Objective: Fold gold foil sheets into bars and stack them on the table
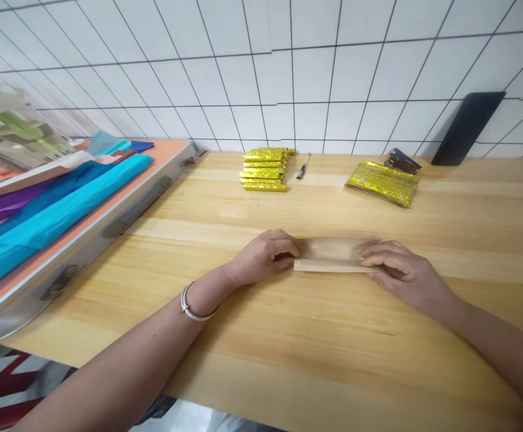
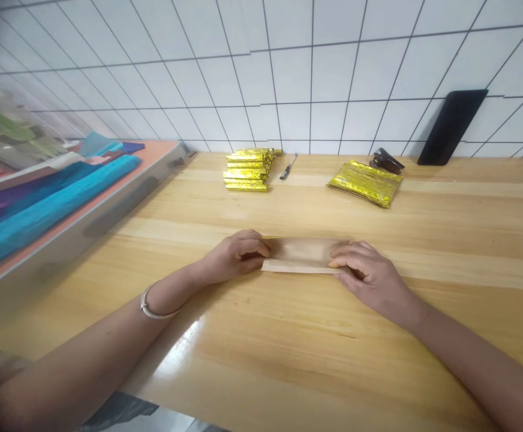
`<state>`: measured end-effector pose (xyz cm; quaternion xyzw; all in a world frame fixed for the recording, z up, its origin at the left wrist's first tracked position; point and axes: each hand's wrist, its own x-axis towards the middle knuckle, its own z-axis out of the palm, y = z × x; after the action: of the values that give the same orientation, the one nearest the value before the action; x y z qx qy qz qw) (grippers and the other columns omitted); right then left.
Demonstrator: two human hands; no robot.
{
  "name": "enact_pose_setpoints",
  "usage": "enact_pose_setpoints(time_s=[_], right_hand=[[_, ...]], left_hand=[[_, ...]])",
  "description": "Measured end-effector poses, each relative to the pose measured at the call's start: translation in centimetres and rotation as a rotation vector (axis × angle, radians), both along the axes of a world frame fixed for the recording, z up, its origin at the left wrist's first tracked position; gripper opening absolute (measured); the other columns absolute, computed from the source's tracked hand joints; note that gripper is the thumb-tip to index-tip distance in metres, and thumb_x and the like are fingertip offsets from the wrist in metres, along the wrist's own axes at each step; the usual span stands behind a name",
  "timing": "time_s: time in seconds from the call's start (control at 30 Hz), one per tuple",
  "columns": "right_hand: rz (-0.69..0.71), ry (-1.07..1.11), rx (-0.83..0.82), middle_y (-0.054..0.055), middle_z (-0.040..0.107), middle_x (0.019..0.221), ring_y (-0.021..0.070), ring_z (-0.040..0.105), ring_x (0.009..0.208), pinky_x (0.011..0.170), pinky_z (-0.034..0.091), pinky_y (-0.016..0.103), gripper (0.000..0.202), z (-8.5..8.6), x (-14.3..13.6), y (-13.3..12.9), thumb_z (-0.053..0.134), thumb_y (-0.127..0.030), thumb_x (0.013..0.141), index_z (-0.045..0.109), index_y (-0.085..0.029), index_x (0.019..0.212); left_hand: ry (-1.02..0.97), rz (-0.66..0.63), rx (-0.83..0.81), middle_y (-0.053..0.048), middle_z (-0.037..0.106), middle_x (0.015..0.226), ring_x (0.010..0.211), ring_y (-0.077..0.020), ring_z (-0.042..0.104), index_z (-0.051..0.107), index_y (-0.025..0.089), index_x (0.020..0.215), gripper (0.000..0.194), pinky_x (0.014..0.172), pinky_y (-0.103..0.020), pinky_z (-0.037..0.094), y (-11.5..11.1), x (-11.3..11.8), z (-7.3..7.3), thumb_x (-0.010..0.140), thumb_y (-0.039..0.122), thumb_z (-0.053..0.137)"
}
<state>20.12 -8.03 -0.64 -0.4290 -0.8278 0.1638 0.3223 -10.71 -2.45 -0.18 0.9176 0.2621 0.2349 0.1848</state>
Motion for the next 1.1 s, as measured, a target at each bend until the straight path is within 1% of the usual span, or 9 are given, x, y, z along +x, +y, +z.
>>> enact_pose_setpoints(time_s=[0.23,0.37,0.47,0.57,0.67,0.8,0.9,0.97,1.1], right_hand=[[-0.009,-0.062,-0.048,0.005,0.065,0.096,0.0209,0.058,0.092,0.077,0.048,0.036,0.015,0.1,0.1,-0.2,0.055,-0.029,0.082,0.064,-0.024,0.093],[-0.145,-0.011,-0.193,0.003,0.065,0.087,0.0183,0.060,0.079,0.068,0.048,0.031,0.016,0.9,-0.1,-0.5,0.056,-0.035,0.082,0.064,-0.024,0.090],[-0.214,0.062,-0.293,0.003,0.065,0.089,0.0180,0.060,0.079,0.070,0.048,0.029,0.019,1.9,-0.6,-0.4,0.057,-0.040,0.080,0.064,-0.023,0.087],[-0.244,0.123,-0.366,0.004,0.065,0.088,0.0182,0.060,0.077,0.068,0.049,0.029,0.023,2.3,-1.1,0.0,0.058,-0.044,0.079,0.064,-0.022,0.086],[-0.319,0.202,-0.376,0.005,0.062,0.097,0.0185,0.058,0.079,0.069,0.049,0.031,0.028,1.9,-1.3,0.6,0.062,-0.044,0.075,0.062,-0.022,0.092],[-0.453,0.384,-0.428,0.007,0.055,0.114,0.0195,0.057,0.085,0.074,0.050,0.036,0.053,1.3,-1.2,1.7,0.070,-0.044,0.068,0.051,-0.026,0.114],[-0.385,0.496,-0.500,0.008,0.053,0.120,0.0223,0.056,0.098,0.078,0.051,0.036,0.065,1.6,-1.3,2.4,0.071,-0.044,0.066,0.045,-0.028,0.123],[-0.331,0.501,-0.550,0.008,0.059,0.114,0.0227,0.058,0.097,0.076,0.051,0.035,0.063,2.1,-1.5,2.6,0.070,-0.047,0.067,0.048,-0.026,0.121],[-0.307,0.461,-0.633,0.006,0.067,0.086,0.0194,0.063,0.075,0.064,0.052,0.031,0.053,3.0,-2.3,2.6,0.066,-0.055,0.067,0.061,-0.019,0.105]], left_hand=[[-0.039,0.033,-0.017,-0.006,0.059,0.087,0.085,-0.0157,0.055,0.061,0.017,0.086,0.012,0.079,-0.028,0.045,0.0,-0.3,0.1,0.080,0.014,0.052],[-0.144,0.118,-0.119,-0.010,0.051,0.111,0.104,-0.0199,0.051,0.061,0.017,0.086,0.012,0.090,-0.033,0.042,-0.1,0.0,0.2,0.075,0.014,0.057],[-0.275,0.139,-0.264,-0.012,0.047,0.122,0.113,-0.0232,0.046,0.059,0.015,0.085,0.013,0.094,-0.035,0.040,0.0,0.8,0.1,0.072,0.015,0.062],[-0.365,0.155,-0.540,-0.009,0.058,0.098,0.090,-0.0175,0.056,0.056,0.014,0.082,0.009,0.076,-0.029,0.046,0.0,1.6,-0.2,0.076,0.021,0.060],[-0.472,0.186,-0.741,-0.003,0.057,0.079,0.070,-0.0109,0.054,0.053,0.013,0.079,0.012,0.064,-0.023,0.043,-0.1,2.0,-0.2,0.078,0.024,0.060],[-0.661,0.210,-0.838,0.001,0.054,0.073,0.063,-0.0072,0.049,0.052,0.013,0.076,0.016,0.059,-0.020,0.039,-0.3,2.1,0.2,0.076,0.024,0.064],[-0.760,0.228,-0.876,0.001,0.054,0.074,0.065,-0.0072,0.049,0.051,0.014,0.079,0.020,0.060,-0.019,0.039,-0.2,2.1,0.3,0.074,0.024,0.068],[-0.814,0.229,-0.904,0.002,0.054,0.076,0.067,-0.0076,0.051,0.050,0.016,0.083,0.024,0.062,-0.020,0.041,-0.1,2.2,0.3,0.072,0.024,0.070],[-0.849,0.224,-0.946,0.002,0.054,0.079,0.070,-0.0086,0.054,0.049,0.019,0.102,0.037,0.064,-0.021,0.043,-0.1,2.2,0.3,0.071,0.023,0.071]])
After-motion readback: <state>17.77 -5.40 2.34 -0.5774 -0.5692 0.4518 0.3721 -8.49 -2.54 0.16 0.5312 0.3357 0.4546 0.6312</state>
